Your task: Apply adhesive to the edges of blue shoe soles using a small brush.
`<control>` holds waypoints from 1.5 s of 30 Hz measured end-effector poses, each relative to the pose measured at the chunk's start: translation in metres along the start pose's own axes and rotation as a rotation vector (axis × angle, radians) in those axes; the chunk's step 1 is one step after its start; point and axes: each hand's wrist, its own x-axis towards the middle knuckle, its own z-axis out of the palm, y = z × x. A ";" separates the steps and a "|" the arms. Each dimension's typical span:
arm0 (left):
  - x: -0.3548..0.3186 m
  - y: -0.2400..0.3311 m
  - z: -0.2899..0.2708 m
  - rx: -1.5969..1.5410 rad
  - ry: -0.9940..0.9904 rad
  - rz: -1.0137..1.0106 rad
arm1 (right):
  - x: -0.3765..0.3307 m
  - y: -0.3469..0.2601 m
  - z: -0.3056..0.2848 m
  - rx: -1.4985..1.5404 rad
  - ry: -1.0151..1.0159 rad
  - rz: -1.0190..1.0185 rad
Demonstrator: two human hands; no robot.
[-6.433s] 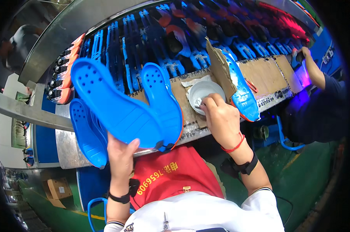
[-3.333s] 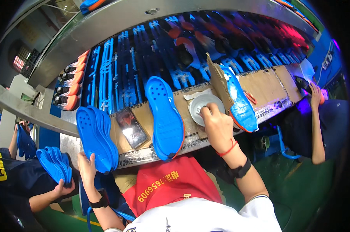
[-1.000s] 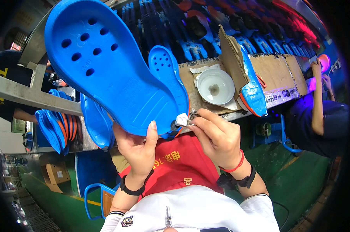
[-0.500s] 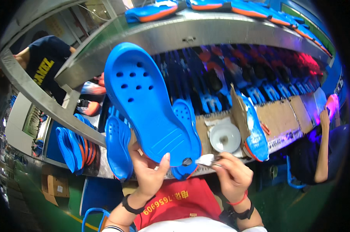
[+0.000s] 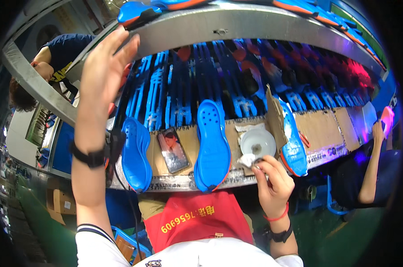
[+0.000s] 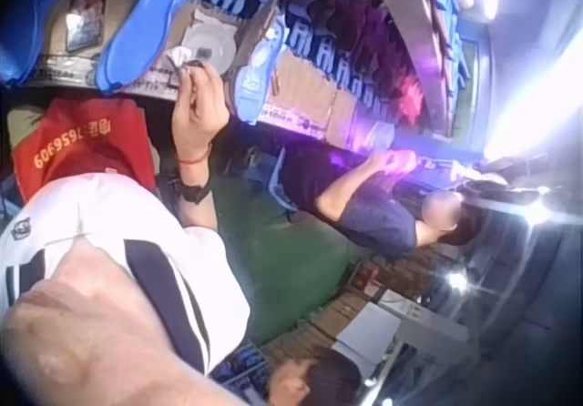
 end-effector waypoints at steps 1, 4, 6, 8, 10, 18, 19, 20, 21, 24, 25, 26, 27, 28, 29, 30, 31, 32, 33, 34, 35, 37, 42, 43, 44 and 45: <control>-0.032 -0.012 0.014 0.132 0.016 0.025 | 0.000 0.007 0.004 -0.096 0.014 -0.076; -0.132 -0.073 0.021 0.534 -0.205 -0.232 | 0.004 0.027 0.015 -0.285 -0.023 -0.154; -0.199 -0.116 0.015 0.977 -0.305 -0.165 | 0.003 0.037 0.021 -0.428 -0.059 -0.175; -0.237 -0.142 0.016 1.005 -0.279 -0.278 | 0.004 0.048 0.027 -0.478 -0.082 -0.144; -0.253 -0.159 0.019 0.945 -0.200 -0.349 | 0.005 0.059 0.031 -0.522 -0.144 -0.129; -0.235 -0.158 0.030 0.930 -0.160 -0.434 | 0.013 0.090 0.046 -0.643 -0.236 -0.092; -0.231 -0.156 0.032 0.894 -0.146 -0.448 | 0.014 0.090 0.046 -0.635 -0.237 -0.097; -0.229 -0.155 0.032 0.858 -0.132 -0.463 | 0.014 0.090 0.046 -0.641 -0.237 -0.092; -0.230 -0.164 0.026 0.846 -0.140 -0.354 | 0.015 0.089 0.047 -0.627 -0.242 -0.101; -0.233 -0.171 0.021 0.537 -0.036 -0.556 | 0.016 0.089 0.048 -0.600 -0.259 -0.125; -0.231 -0.166 0.026 0.333 0.028 -0.662 | 0.015 0.090 0.049 -0.589 -0.271 -0.138; -0.226 -0.163 0.023 0.335 0.032 -0.664 | 0.015 0.089 0.048 -0.585 -0.274 -0.139; -0.220 -0.161 0.016 0.088 -0.072 -0.805 | 0.015 0.089 0.046 -0.588 -0.304 -0.134; -0.217 -0.158 0.011 -0.165 -0.176 -0.935 | 0.015 0.087 0.044 -0.591 -0.335 -0.129; -0.220 -0.155 0.011 -0.172 -0.177 -0.834 | 0.015 0.085 0.041 -0.585 -0.338 -0.129; -0.221 -0.147 0.013 -0.169 -0.173 -0.836 | 0.015 0.081 0.038 -0.568 -0.323 -0.119; -0.221 -0.135 0.017 -0.287 -0.108 -0.840 | 0.015 0.078 0.035 -0.551 -0.308 -0.108; -0.220 -0.127 0.019 -0.405 -0.042 -0.843 | 0.016 0.074 0.033 -0.548 -0.312 -0.106; -0.222 -0.123 0.021 -0.404 -0.036 -0.846 | 0.017 0.068 0.031 -0.523 -0.258 -0.108; -0.223 -0.120 0.025 -0.339 -0.059 -0.795 | 0.017 0.066 0.030 -0.498 -0.205 -0.110; -0.226 -0.120 0.027 -0.274 -0.082 -0.746 | 0.015 0.066 0.028 -0.518 -0.263 -0.081; -0.228 -0.122 0.030 -0.239 -0.040 -0.699 | 0.011 0.065 0.026 -0.516 -0.241 -0.081; -0.239 -0.125 0.035 -0.035 0.058 -0.521 | 0.008 0.037 0.012 -0.331 -0.113 -0.038; -0.240 -0.123 0.038 0.017 0.075 -0.472 | 0.006 0.027 0.011 -0.235 -0.132 -0.045; -0.241 -0.120 0.040 0.069 0.093 -0.422 | 0.002 0.019 0.012 -0.139 -0.150 -0.052; -0.242 -0.119 0.043 0.067 0.091 -0.428 | -0.003 0.014 0.013 -0.074 -0.172 -0.087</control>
